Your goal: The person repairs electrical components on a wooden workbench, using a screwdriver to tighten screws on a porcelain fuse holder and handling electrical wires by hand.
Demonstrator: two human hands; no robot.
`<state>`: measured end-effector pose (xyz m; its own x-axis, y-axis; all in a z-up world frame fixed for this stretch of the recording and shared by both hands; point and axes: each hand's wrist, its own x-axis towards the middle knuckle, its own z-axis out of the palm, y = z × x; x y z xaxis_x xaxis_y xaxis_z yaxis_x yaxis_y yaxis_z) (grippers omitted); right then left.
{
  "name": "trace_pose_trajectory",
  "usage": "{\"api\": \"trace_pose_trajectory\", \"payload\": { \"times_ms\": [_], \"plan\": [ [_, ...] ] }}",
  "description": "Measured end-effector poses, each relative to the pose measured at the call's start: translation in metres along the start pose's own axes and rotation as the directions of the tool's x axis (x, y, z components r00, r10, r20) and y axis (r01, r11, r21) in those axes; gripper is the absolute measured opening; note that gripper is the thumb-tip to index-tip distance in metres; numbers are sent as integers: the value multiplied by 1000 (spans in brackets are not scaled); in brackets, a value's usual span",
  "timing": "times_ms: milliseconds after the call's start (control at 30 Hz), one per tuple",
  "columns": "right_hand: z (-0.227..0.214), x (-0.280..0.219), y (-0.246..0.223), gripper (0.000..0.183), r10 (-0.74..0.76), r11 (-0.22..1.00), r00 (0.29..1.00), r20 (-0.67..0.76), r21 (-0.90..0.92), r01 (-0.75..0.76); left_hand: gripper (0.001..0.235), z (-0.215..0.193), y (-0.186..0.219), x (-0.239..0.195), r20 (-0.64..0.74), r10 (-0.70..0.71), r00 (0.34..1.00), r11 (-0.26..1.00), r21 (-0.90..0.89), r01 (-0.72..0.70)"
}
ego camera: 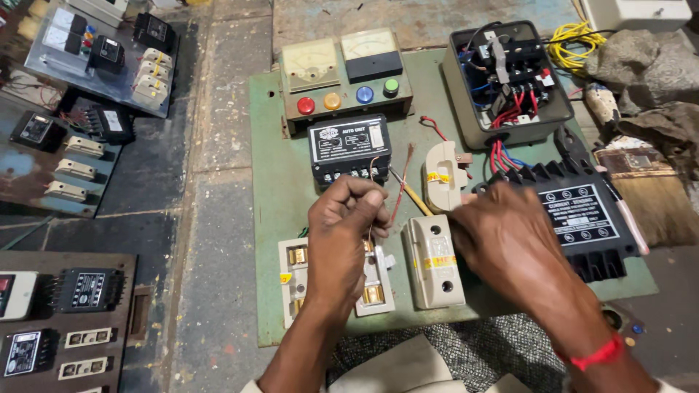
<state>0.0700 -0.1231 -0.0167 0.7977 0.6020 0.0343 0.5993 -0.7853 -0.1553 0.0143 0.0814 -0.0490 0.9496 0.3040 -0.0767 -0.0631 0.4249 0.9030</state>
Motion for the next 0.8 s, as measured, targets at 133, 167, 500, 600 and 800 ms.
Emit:
{"api": "trace_pose_trajectory", "payload": {
  "times_ms": [133,167,500,600,800],
  "plan": [
    [13,-15,0,41,-96,982,995,-1,-165,95,7,-2,-9,6,44,10,999,999,-53,-7],
    [17,-19,-5,41,-83,978,997,2,-191,82,7,-2,-11,7,48,0,999,998,-62,3],
    [-29,-37,2,33,102,990,957,-271,119,-72,9,9,-10,17,7,-146,989,982,-124,146],
    [-58,-35,10,30,433,736,885,-171,633,-238,8,18,-15,26,14,-113,994,992,-54,113],
    [-86,-40,37,30,528,754,706,-473,643,-133,6,42,-34,66,145,13,989,962,269,-52]
  ]
}}
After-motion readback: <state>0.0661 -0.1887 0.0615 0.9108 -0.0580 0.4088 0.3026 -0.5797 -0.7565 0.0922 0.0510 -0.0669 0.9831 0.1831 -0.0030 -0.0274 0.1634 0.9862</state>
